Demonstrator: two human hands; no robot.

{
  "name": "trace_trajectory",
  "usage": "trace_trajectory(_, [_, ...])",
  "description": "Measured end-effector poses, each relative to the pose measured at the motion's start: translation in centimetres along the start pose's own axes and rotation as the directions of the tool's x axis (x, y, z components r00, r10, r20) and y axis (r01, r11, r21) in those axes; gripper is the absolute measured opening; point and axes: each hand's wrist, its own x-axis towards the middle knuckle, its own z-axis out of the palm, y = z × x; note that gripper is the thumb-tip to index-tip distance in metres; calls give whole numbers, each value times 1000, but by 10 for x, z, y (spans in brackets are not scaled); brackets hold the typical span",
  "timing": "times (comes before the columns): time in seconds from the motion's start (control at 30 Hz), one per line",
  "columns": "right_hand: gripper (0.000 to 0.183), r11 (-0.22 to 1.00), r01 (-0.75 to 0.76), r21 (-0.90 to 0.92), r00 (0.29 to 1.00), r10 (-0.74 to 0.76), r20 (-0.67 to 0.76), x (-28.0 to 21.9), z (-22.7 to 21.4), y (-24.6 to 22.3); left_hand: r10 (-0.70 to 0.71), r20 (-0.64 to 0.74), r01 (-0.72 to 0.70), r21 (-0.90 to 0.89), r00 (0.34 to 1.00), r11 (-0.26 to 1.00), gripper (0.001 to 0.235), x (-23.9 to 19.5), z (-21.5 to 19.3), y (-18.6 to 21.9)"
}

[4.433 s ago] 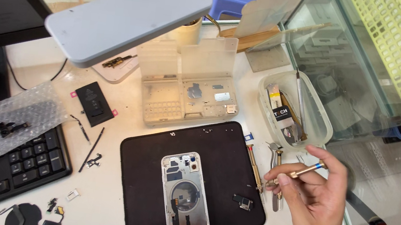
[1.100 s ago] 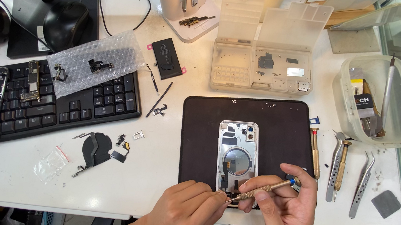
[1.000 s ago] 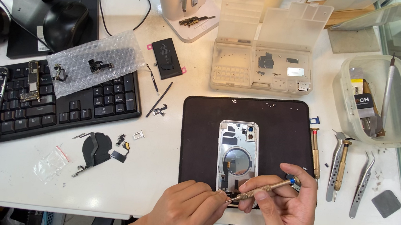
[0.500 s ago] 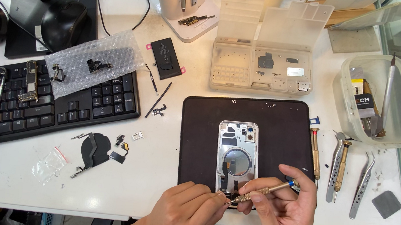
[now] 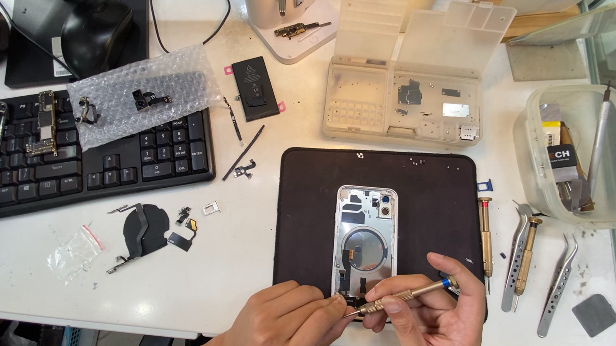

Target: The person reassembles a disassembled smartphone on a workbench. They use a screwdriver and tweezers to install small components, connect ribbon cables, and secure parts inside the phone chassis.

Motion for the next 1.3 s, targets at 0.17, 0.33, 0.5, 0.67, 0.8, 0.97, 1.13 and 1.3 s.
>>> trace_trajectory(0.17, [65,1000,16,-5,1000,-16,5,-1,0,0,-4,2,4,5,1000,1000,19,-1,0,1])
trace_trajectory(0.33, [65,1000,14,-23,1000,-14,15,0,1,-1,-5,1,5,2,1000,1000,19,-1,1,0])
trace_trajectory(0.5, [66,999,23,-23,1000,-23,6,-1,0,1,23,-6,-23,19,1000,1000,19,0,-1,0])
trace_trajectory(0.67, [62,995,89,-48,994,-91,-53,-8,1,0,29,-12,-29,36,999,999,22,3,-2,2])
trace_trajectory(0.8, [57,897,403,-181,913,-408,10,-1,-6,-6,40,24,-42,58,999,997,21,3,-4,2])
trace_trajectory(0.97, [52,686,652,-323,724,-437,534,27,-33,-6,148,61,-158,219,987,963,21,2,-5,3])
trace_trajectory(1.13, [67,703,658,-268,696,-433,572,26,-34,2,226,121,-255,362,967,897,20,-7,-2,1])
trace_trajectory(1.3, [68,691,667,-278,685,-422,594,27,-36,3,269,196,-330,447,943,831,17,-14,-1,-1])
